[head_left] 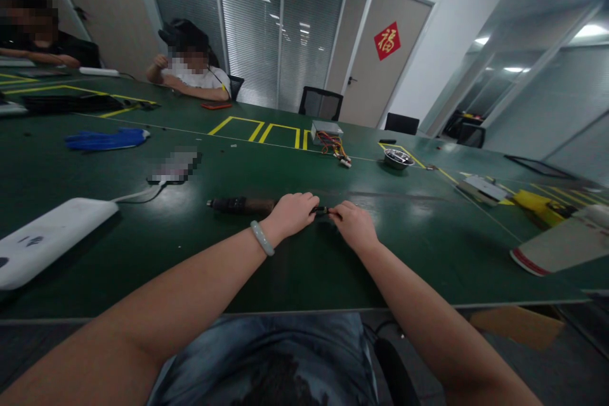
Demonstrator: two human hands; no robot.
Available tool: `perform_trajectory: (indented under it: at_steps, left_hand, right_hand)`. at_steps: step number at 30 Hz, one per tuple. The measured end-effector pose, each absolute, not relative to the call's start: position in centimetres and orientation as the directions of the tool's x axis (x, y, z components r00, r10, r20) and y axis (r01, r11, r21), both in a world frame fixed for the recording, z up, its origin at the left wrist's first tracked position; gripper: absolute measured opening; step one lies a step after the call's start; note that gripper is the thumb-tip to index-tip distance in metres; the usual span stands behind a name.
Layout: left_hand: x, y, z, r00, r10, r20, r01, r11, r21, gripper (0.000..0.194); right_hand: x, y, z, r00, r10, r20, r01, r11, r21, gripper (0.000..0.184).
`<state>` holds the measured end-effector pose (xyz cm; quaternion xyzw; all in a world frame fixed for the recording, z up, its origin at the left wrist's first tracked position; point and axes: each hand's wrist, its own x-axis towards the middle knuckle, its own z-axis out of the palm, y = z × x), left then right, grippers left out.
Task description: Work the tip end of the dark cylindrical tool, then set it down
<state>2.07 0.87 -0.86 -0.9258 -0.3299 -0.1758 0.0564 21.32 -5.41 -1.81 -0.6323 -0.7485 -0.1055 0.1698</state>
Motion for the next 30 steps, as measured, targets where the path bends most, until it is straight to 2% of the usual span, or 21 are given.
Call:
perform_trajectory:
  at_steps: [8, 15, 30]
  left_hand:
    - [1.0, 0.4, -0.8, 0.775, 0.517, 0.363, 0.549, -0.836, 0.018, 0.013]
    - [1.0, 0.3, -0.5, 0.771, 0.531, 0.353, 0.547, -0.835, 0.062, 0.017]
    - [1.0, 0.5, -0.8, 0.771, 0.519, 0.369, 0.538, -0.841, 0.058, 0.014]
  right_hand:
    - [21.5, -5.9, -2.0, -0.159, 0.911, 0.381, 0.973, 0.209, -0.094, 0.016]
    - [21.5, -5.8, -2.4, -0.159, 0.906, 0.391, 0.963, 0.231, -0.142, 0.015]
    - [20.9, -5.5, -2.7, -0.175, 0.901, 0.398, 0.928, 0.286, -0.238, 0.015]
